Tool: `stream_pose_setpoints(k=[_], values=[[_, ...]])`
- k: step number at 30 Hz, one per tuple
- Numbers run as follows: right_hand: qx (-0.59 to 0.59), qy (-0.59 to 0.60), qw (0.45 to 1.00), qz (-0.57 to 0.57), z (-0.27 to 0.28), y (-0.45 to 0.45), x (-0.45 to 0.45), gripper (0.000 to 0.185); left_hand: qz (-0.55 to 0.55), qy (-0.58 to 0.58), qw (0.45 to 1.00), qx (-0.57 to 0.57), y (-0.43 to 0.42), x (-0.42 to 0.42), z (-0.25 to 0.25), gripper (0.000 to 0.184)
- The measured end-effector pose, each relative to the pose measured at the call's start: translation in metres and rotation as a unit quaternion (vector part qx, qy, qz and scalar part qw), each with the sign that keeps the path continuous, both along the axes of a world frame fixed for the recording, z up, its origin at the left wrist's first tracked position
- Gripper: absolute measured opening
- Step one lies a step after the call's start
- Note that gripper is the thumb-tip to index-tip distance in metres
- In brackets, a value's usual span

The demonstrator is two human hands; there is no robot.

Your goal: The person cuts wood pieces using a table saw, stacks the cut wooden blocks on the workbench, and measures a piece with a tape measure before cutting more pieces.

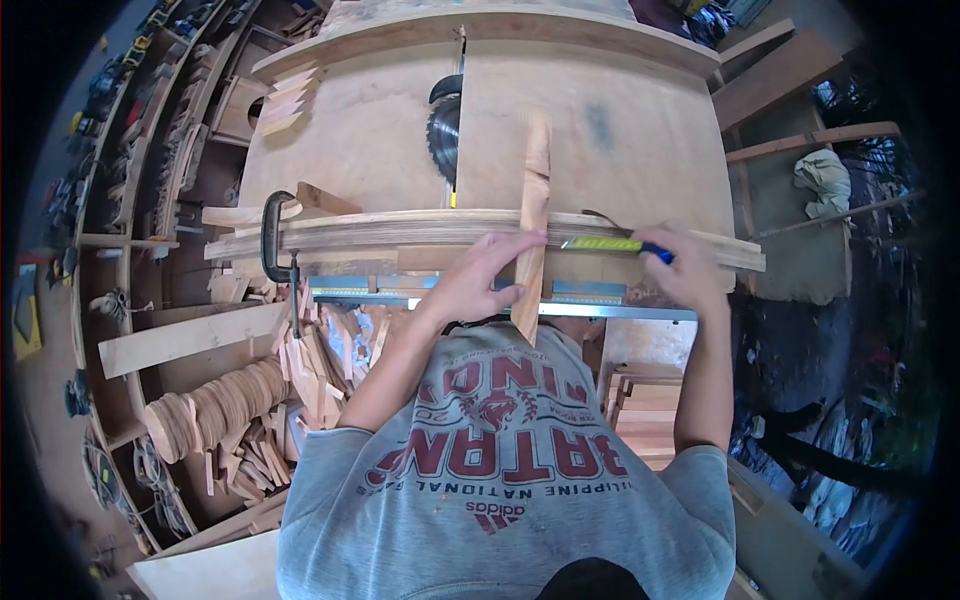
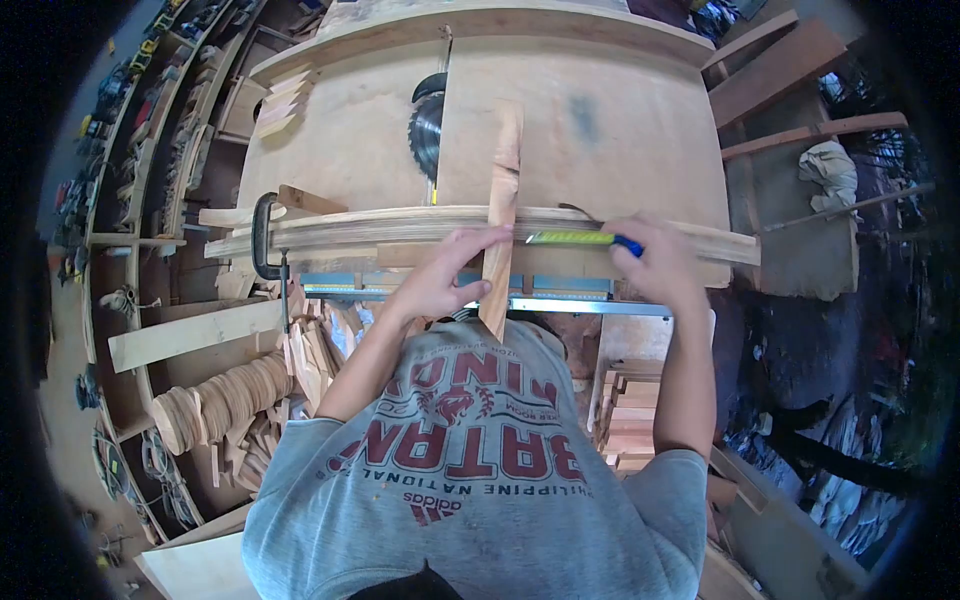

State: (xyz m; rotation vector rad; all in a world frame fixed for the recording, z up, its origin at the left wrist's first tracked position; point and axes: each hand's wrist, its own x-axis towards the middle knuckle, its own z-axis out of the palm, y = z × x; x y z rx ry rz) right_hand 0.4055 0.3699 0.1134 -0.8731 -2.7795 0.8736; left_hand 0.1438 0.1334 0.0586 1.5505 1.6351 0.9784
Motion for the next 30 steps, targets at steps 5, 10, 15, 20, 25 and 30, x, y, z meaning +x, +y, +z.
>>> stream_pose_setpoints(k=[5,10,15,20,25,30], values=[[0.13,0.023,0.989,-0.068,-0.017,0.095,0.005,0.041,0.008,0.005,1.0,0.017,-0.006,0.007,-0.008,0.074],[0.251,-0.113,0.953,-0.123,-0.091,0.184,-0.022,0.057,0.057,-0.041,0.997,0.031,-0.017,0.018,-0.01,0.071],[0.222,-0.213,0.95,-0.06,-0.164,0.2,-0.056,0.059,0.179,-0.205,0.962,-0.014,-0.035,0.035,-0.028,0.062],[0.136,-0.225,0.957,-0.124,-0.164,0.187,-0.083,0.074,0.229,-0.266,0.932,-0.091,-0.05,0.034,-0.037,0.052],[0.236,0.112,0.96,0.103,-0.081,0.086,-0.119,0.08,0.252,-0.223,0.934,-0.121,-0.054,0.003,-0.035,0.038],[0.122,-0.021,0.964,0.235,-0.049,0.056,-0.13,0.068,0.267,-0.203,0.939,-0.077,-0.061,-0.025,-0.035,0.036]])
